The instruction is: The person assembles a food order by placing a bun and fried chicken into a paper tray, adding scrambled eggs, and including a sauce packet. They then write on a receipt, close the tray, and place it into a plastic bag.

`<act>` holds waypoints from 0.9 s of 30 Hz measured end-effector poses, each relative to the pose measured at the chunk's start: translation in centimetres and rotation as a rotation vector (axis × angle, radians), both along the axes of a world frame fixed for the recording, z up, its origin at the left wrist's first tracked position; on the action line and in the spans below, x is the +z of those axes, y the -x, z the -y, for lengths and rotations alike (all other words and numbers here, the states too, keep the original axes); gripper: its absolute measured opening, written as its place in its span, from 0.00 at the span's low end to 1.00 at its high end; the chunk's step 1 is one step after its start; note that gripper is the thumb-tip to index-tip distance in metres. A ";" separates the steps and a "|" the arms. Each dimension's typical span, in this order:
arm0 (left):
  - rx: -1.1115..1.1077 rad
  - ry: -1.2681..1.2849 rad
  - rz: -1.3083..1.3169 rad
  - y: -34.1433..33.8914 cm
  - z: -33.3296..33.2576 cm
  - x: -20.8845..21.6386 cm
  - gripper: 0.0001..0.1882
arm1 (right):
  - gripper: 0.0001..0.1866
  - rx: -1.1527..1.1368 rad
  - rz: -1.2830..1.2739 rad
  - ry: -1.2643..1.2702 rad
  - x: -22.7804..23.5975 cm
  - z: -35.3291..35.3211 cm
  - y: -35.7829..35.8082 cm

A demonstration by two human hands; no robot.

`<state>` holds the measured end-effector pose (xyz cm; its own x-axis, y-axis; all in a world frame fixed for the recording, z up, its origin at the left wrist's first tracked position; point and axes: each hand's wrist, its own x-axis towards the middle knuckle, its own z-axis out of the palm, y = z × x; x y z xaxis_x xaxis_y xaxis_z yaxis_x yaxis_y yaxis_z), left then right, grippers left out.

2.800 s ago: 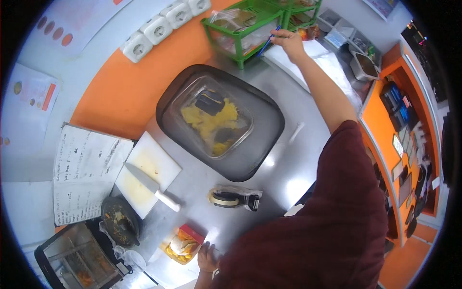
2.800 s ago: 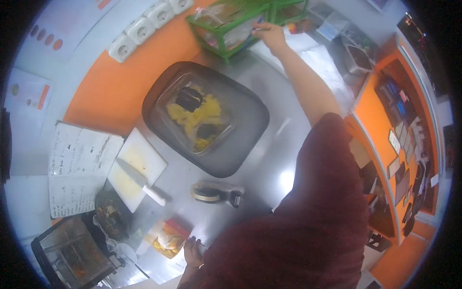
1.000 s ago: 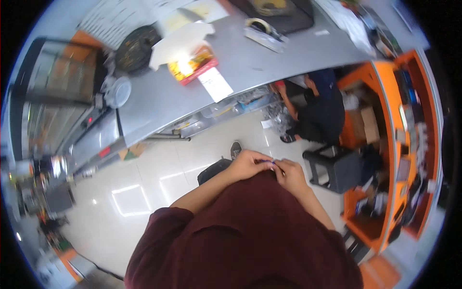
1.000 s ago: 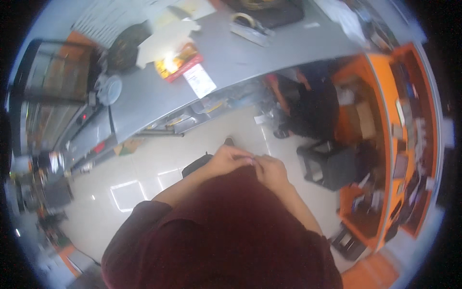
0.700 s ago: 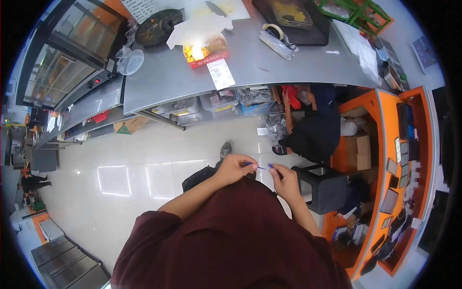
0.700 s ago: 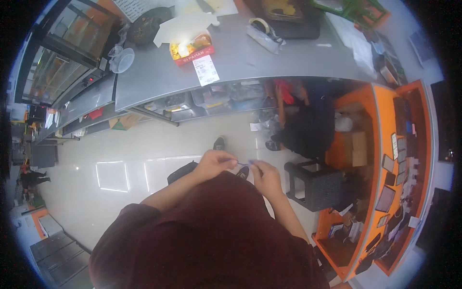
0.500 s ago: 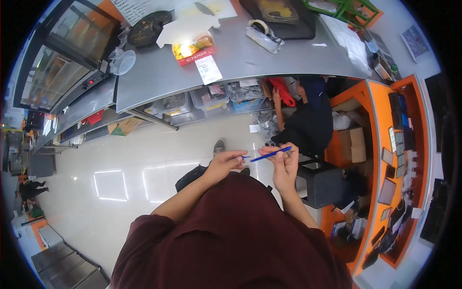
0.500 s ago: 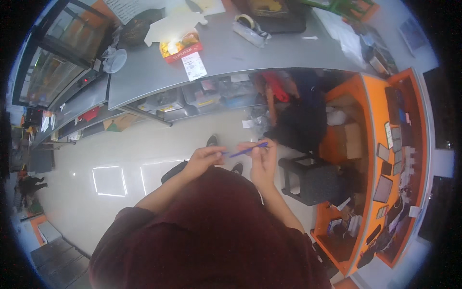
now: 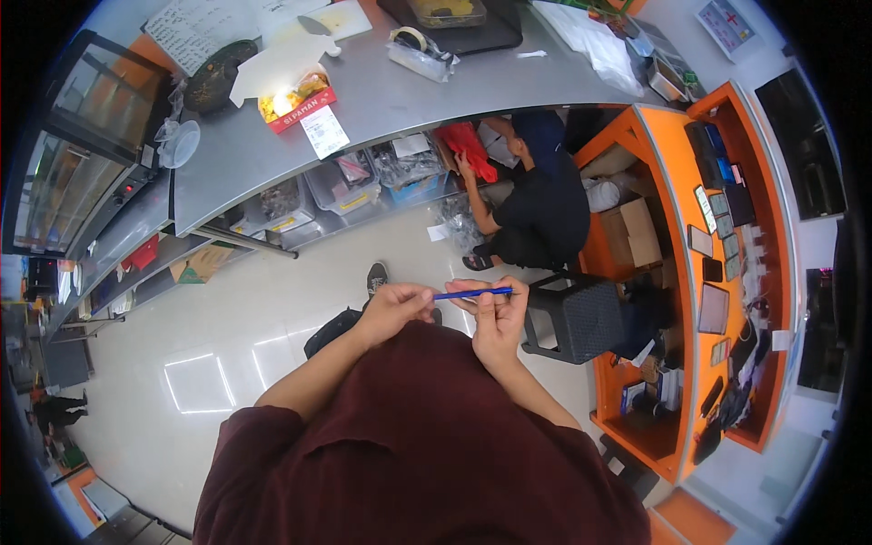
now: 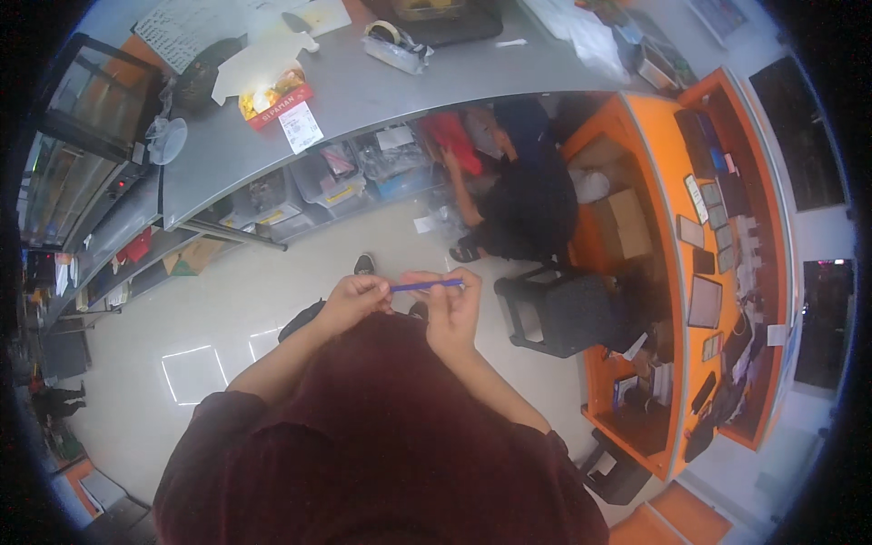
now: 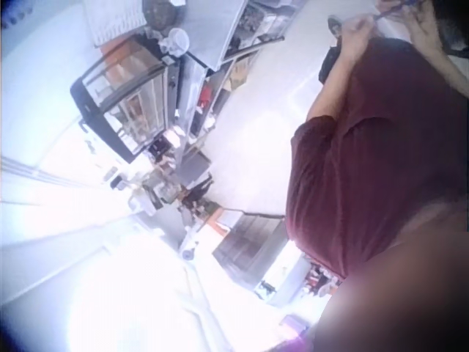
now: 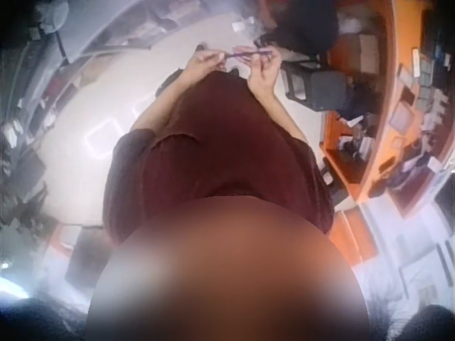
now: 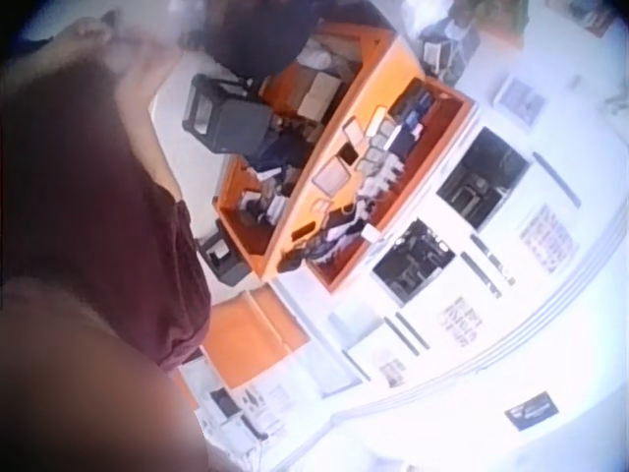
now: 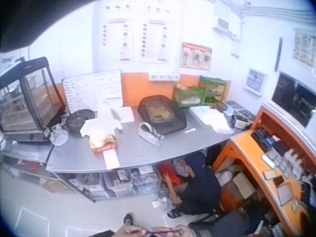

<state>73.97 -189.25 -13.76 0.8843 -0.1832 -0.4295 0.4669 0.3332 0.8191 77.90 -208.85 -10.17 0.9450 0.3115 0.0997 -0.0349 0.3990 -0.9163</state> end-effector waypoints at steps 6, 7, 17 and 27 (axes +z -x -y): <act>-0.079 0.201 0.001 -1.7 2.5 2.5 0.16 | 0.09 -0.038 0.281 0.384 -1.5 1.6 0.2; -0.097 0.235 -0.016 -2.1 2.7 3.0 0.16 | 0.10 -0.056 0.334 0.404 -1.6 1.8 -0.1; -0.174 -0.447 0.655 -4.6 8.3 10.6 0.29 | 0.09 -0.470 0.027 0.026 1.6 9.7 -3.9; -0.716 0.731 1.151 1.0 13.1 22.2 0.11 | 0.11 -0.541 0.002 -0.166 6.2 17.1 -4.2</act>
<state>72.95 -202.39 8.41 0.3008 -0.5603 0.7718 -0.0514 0.7985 0.5997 82.12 -226.00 -3.99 0.9654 -0.2373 0.1084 0.2167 0.4983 -0.8395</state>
